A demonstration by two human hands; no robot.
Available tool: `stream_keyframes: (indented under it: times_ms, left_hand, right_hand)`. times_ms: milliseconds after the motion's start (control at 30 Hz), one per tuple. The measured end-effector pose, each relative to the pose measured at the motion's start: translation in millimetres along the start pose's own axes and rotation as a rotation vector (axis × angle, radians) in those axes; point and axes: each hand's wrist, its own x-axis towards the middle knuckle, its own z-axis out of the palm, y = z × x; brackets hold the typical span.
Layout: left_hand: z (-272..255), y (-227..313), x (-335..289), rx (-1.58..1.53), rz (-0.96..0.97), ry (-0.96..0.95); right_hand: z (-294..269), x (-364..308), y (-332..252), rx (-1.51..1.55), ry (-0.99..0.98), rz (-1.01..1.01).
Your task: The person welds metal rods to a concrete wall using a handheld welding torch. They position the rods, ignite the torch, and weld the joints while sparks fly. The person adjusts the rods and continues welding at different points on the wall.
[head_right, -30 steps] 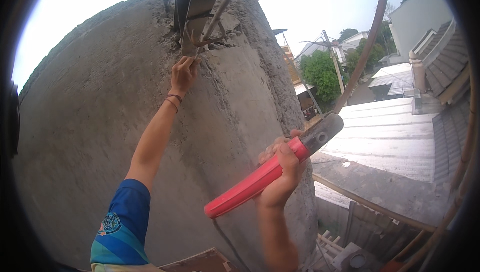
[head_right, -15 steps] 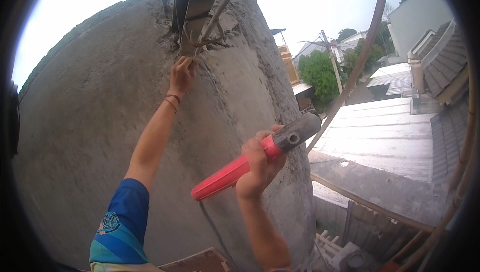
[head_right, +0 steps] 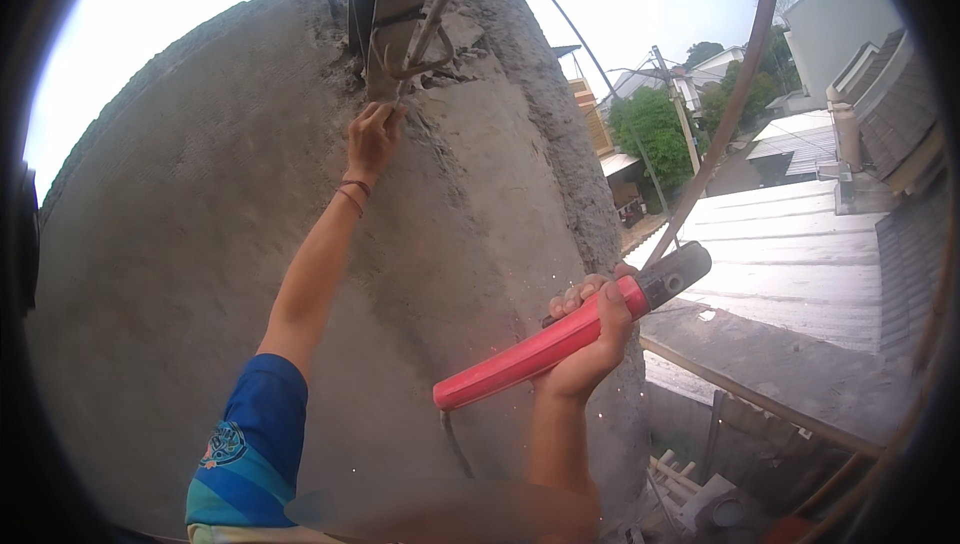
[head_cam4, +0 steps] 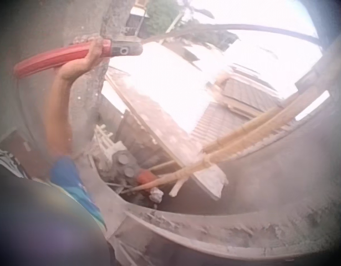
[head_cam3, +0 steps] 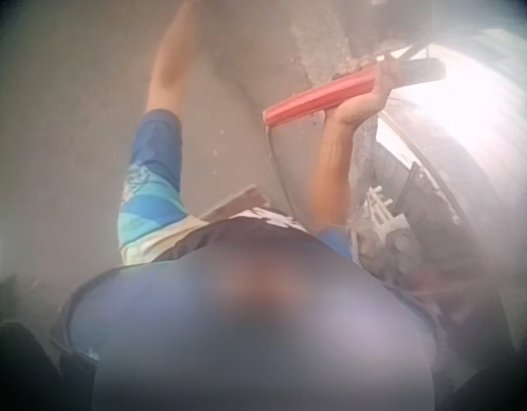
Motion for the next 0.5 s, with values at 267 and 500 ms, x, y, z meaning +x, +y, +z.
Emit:
stream_keyframes:
  times_ms: [267,500]
  left_hand:
    - [-2.5,2.2,1.2,0.033,-0.007,-0.03]
    - [-2.3,4.9,3.6,0.048,0.0,-0.02]
  right_hand:
    - [-18.4,-17.9,-8.8,-0.341,-0.133,-0.182]
    - [-19.0,-19.6,-15.0,-0.358,-0.096,-0.15]
